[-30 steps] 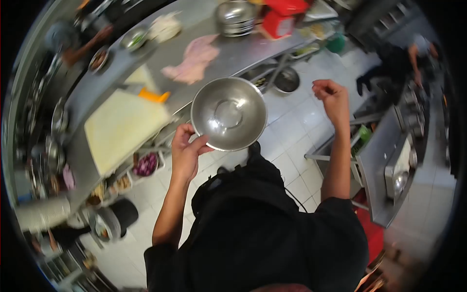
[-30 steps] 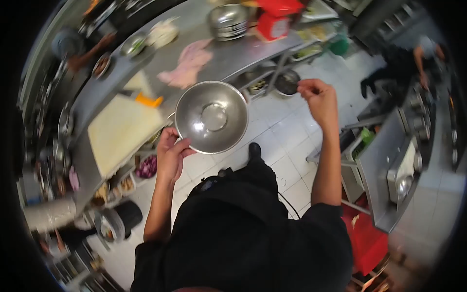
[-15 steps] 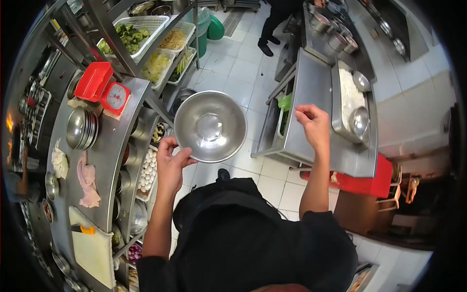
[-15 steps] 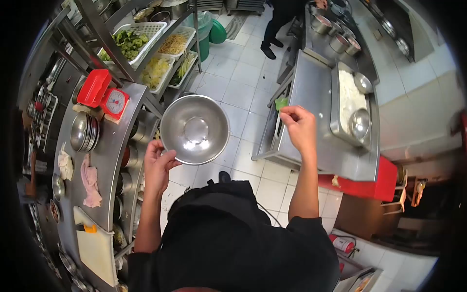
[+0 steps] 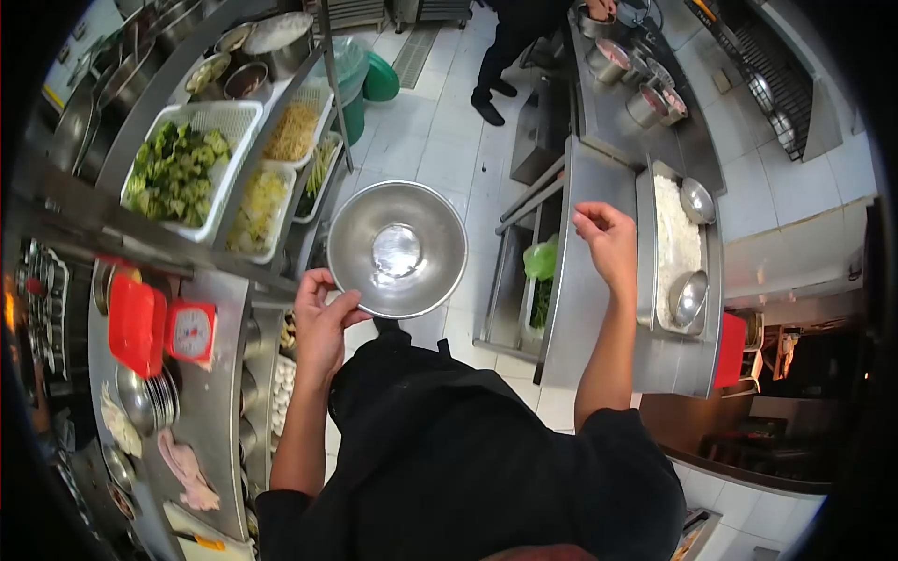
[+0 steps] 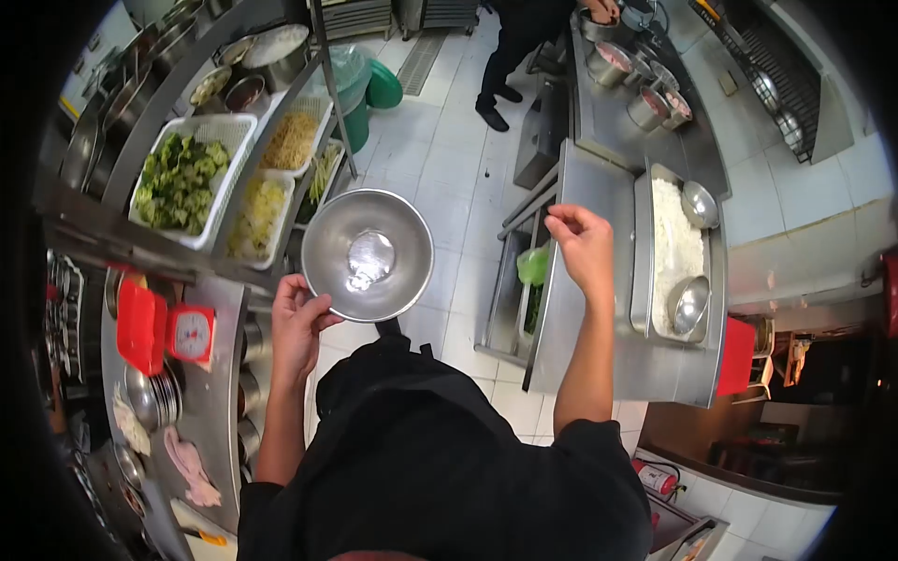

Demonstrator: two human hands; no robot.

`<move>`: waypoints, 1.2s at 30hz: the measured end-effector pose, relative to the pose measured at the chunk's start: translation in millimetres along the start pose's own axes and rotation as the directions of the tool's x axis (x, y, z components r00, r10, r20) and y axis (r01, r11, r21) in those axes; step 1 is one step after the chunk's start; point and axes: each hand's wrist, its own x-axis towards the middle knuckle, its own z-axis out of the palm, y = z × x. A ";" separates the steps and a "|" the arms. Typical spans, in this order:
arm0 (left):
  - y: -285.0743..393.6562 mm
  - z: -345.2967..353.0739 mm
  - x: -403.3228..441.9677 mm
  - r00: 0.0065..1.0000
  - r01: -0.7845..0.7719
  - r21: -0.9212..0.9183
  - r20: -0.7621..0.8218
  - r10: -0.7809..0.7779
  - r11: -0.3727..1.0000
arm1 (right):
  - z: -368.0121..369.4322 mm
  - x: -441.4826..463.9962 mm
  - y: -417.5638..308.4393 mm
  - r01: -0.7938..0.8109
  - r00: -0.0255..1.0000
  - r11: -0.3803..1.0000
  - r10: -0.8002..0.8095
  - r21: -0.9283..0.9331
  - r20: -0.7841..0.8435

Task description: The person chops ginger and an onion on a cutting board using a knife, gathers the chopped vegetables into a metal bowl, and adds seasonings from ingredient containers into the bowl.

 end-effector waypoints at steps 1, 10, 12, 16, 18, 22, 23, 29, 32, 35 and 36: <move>4.0 4.4 21.3 1.000 0.012 -0.011 0.023 -0.012 1.000 | -2.9 10.2 -2.1 -0.024 0.999 1.000 0.024 0.012 -0.025; 43.5 87.0 174.4 0.983 0.080 0.006 0.164 -0.079 0.997 | -38.1 84.1 55.4 -0.339 0.878 0.930 0.368 0.145 -0.307; 43.2 107.4 205.5 0.984 0.081 0.024 0.158 -0.084 0.996 | -44.3 108.0 85.8 -0.377 0.835 0.900 0.432 0.218 -0.340; 39.3 156.9 270.8 0.983 0.057 0.115 0.170 -0.076 0.992 | -77.9 181.0 138.7 -0.358 0.816 0.888 0.448 0.289 -0.366; 37.8 197.9 305.0 0.973 0.059 0.170 0.211 -0.095 0.984 | -93.9 225.8 143.0 -0.346 0.790 0.886 0.453 0.309 -0.414; 19.3 298.5 375.6 0.967 0.040 0.322 0.224 -0.118 0.946 | -134.2 315.1 168.6 -0.347 0.795 0.856 0.485 0.383 -0.364; 11.9 328.9 391.2 0.956 0.055 0.349 0.251 -0.150 0.935 | -138.4 330.5 165.3 -0.348 0.822 0.842 0.485 0.412 -0.298; -38.0 518.4 452.9 0.756 0.030 0.488 0.560 -0.339 0.872 | -137.2 358.9 156.8 -0.415 0.864 0.728 0.503 0.546 -0.014; -65.7 602.9 470.2 0.568 -0.012 0.568 0.681 -0.462 0.823 | -144.3 348.0 179.1 -0.345 0.751 0.709 0.601 0.615 -0.273; -93.9 674.1 479.5 0.328 -0.059 0.678 0.707 -0.627 0.733 | -150.4 324.0 203.3 -0.281 0.541 0.678 0.696 0.679 -0.471; -106.4 695.7 496.1 0.222 -0.029 0.707 0.693 -0.685 0.706 | -153.7 318.3 208.5 -0.262 0.471 0.669 0.718 0.696 -0.513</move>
